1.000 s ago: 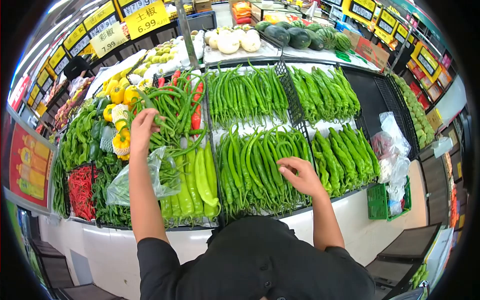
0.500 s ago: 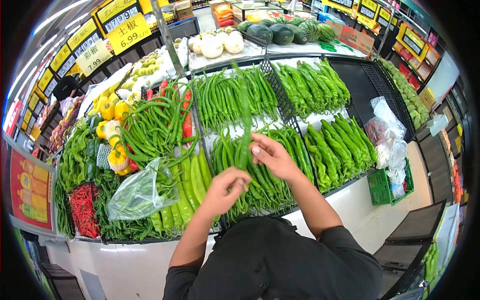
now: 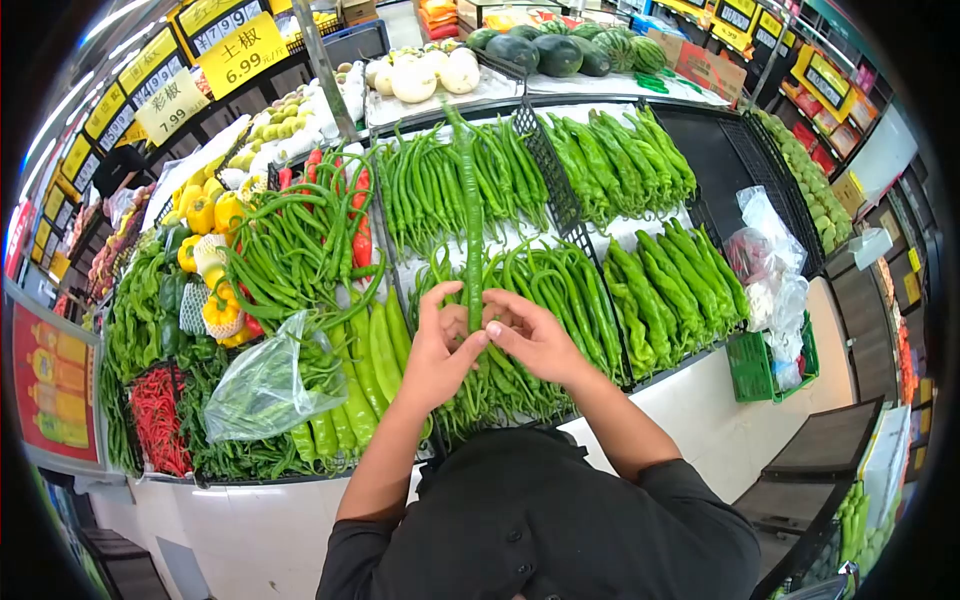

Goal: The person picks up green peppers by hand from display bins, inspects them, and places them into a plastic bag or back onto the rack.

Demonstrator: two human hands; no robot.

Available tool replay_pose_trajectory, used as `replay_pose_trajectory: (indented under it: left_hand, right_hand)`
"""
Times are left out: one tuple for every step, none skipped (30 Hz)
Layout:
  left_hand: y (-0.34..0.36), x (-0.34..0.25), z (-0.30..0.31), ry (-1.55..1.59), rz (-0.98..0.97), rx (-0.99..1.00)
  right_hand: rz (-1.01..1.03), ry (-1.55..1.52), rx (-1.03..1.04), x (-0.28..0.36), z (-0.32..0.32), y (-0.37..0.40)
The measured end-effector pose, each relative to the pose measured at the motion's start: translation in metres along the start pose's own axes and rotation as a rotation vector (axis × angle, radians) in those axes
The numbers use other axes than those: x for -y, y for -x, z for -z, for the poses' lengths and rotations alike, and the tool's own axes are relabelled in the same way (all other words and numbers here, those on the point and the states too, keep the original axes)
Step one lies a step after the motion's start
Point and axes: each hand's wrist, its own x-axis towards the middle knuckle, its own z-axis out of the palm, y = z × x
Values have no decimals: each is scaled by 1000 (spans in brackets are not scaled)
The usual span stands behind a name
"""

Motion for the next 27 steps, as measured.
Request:
replay_pose_trajectory:
  left_hand:
    - [0,1,0,-7,10,16]
    - [0,3,1,-15,18,32]
    - [0,6,1,-23,25,47]
    - [0,10,2,-48,19,69]
    - [0,15,3,-72,13,90]
    - [1,17,3,-96,9,110]
    - [3,18,2,-79,15,96]
    - [5,17,0,-60,22,83]
    - [7,17,-2,-40,34,70]
    - [9,21,-1,-28,15,82]
    - [10,26,3,-16,-3,95]
    - [11,29,4,-3,-23,107]
    - [13,30,4,70,17,96]
    - [15,27,3,142,54,83]
    - [16,26,4,211,87,69]
    - [17,29,7,216,58,85]
    - [16,28,8,208,56,75]
    - [16,27,9,200,54,64]
    - [16,26,10,193,52,53]
    - [15,28,11,159,49,47]
    - [16,32,14,126,47,44]
    - [17,33,15,93,44,41]
    - [18,33,17,77,44,23]
    - [19,31,19,62,44,4]
    - [22,31,21,48,46,-13]
    - [25,33,24,41,57,-42]
    - [31,35,27,36,70,-69]
  right_hand:
    - [17,-2,-19,-5,0,-2]
    - [37,-4,-38,-7,1,-5]
    - [26,-12,-31,-6,3,-7]
    - [16,-20,-23,-4,5,-10]
    - [4,-29,-14,-2,7,-12]
    - [0,-47,-25,2,5,-14]
    - [-6,-66,-37,8,2,-16]
    - [-13,-85,-50,14,0,-18]
    - [-15,-59,-63,17,2,-22]
    - [-22,-34,-78,20,5,-27]
    - [-31,-9,-93,23,8,-31]
    - [-31,-40,-108,29,9,-37]
    - [-39,-49,-107,34,7,-40]
    - [-45,-58,-103,40,5,-42]
    - [-47,-67,-99,42,4,-44]
    - [-64,-106,-64,35,5,-45]
    - [-63,-123,-37,30,4,-44]
    - [-62,-140,-9,27,1,-42]
    - [-62,-157,19,23,-3,-39]
    - [-87,-160,26,21,-5,-38]
    - [-76,-143,30,20,-5,-40]
    - [-64,-126,33,20,-4,-43]
    - [-50,-107,37,20,-1,-47]
    - [-47,-69,40,20,5,-55]
    - [-23,2,42,17,15,-68]
    - [-29,53,11,19,24,-83]
    - [-37,104,-22,21,32,-99]
